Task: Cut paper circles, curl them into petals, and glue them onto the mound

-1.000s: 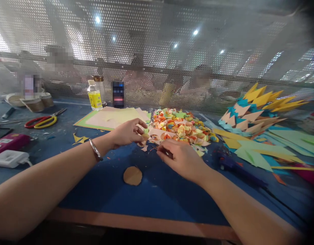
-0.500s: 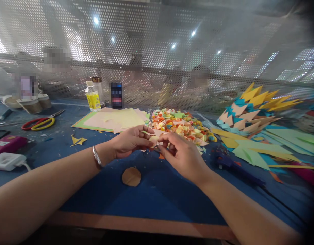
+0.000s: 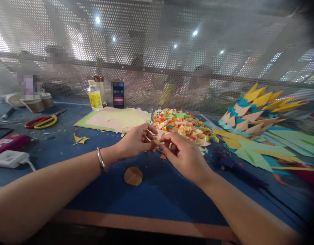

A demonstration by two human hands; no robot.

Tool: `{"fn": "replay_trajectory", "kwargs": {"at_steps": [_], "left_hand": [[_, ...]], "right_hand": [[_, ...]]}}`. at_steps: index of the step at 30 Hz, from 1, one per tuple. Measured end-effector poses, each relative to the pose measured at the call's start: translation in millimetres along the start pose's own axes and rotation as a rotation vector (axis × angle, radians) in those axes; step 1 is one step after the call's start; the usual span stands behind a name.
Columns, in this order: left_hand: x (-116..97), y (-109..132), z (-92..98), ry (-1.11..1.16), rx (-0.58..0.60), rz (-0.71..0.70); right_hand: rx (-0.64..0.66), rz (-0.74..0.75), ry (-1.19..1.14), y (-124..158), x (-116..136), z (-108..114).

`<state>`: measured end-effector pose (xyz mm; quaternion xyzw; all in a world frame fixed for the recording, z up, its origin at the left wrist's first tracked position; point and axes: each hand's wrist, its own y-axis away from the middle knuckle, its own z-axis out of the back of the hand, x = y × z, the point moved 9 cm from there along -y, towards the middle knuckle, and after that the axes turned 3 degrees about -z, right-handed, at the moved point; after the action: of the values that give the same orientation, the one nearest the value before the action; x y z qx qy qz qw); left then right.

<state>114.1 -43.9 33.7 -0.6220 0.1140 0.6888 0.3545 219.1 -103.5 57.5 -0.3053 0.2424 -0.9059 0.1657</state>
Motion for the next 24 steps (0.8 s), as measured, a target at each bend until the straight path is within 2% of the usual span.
{"fn": "replay_trajectory", "kwargs": {"at_steps": [5,14,24], "left_hand": [[-3.0,0.4,1.5,-0.035,-0.036,-0.022],[-8.7,0.4,-3.4,0.218,0.040,-0.017],[-12.1,2.7,1.3,-0.048,-0.046,-0.081]], "right_hand": [[0.001,0.022,-0.002,0.4,3.7,0.2],[-0.034,0.043,0.000,2.3,6.8,5.0],[0.037,0.020,-0.038,2.6,3.5,-1.9]]}}
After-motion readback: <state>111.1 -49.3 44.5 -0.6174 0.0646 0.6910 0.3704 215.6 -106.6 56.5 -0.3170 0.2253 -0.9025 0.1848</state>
